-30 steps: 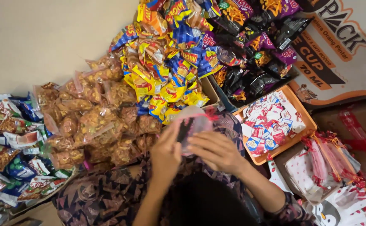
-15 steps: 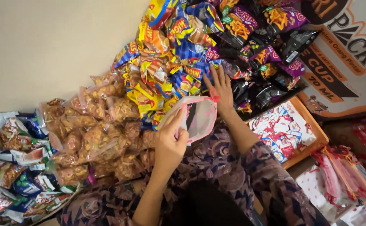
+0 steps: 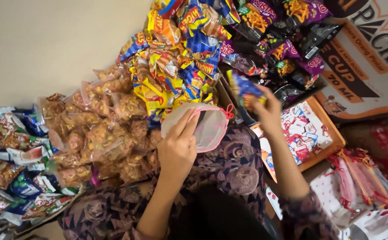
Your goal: Packing various snack items into small plastic gift bags and tying them closed.
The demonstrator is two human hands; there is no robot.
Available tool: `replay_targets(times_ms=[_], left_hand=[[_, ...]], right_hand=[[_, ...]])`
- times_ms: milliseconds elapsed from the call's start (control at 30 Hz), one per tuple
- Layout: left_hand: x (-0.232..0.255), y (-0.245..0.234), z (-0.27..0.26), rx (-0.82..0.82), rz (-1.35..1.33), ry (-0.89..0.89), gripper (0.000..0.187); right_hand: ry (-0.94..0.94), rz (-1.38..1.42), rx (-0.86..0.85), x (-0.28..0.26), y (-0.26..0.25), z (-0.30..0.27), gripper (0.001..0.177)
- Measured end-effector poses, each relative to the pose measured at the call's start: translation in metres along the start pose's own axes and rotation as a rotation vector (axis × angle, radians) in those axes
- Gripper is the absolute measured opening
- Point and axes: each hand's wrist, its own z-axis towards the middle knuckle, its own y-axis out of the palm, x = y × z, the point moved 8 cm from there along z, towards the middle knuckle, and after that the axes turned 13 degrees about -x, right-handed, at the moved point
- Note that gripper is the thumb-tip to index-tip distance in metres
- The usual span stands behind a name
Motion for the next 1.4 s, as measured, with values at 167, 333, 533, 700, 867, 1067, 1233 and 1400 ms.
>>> replay_targets(times_ms=[167, 333, 533, 700, 867, 1067, 1233, 1400], left_hand=[[0.011, -0.002, -0.005, -0.059, -0.045, 0.037, 0.057], [0.018, 0.003, -0.033, -0.166, -0.14, 0.064, 0.049], [0.028, 0.006, -0.085, -0.163, -0.618, 0.004, 0.035], [0.032, 0.017, -0.126, -0.141, -0.699, -0.081, 0.054], [0.066, 0.004, -0.15, -0.246, -0.378, 0.115, 0.06], [0.077, -0.004, -0.183, -0.101, -0.062, 0.137, 0.048], [0.084, 0.002, -0.203, -0.024, -0.034, 0.149, 0.047], [0.052, 0.02, -0.228, 0.002, -0.13, 0.101, 0.047]], right_hand=[[-0.279, 0.714, 0.097, -0.067, -0.016, -0.064, 0.048], [-0.412, 0.496, -0.1, -0.104, 0.009, -0.12, 0.044], [-0.448, 0.303, -0.387, -0.164, 0.021, -0.162, 0.027], [-0.333, 0.191, -0.535, -0.167, 0.027, -0.19, 0.028], [-0.405, -0.085, -0.398, -0.186, 0.034, -0.211, 0.032], [-0.609, -0.356, -0.196, -0.184, 0.076, -0.248, 0.028], [-0.685, -0.441, -0.178, -0.118, 0.143, -0.272, 0.013], [-0.718, -0.411, -0.268, -0.074, 0.2, -0.269, 0.017]])
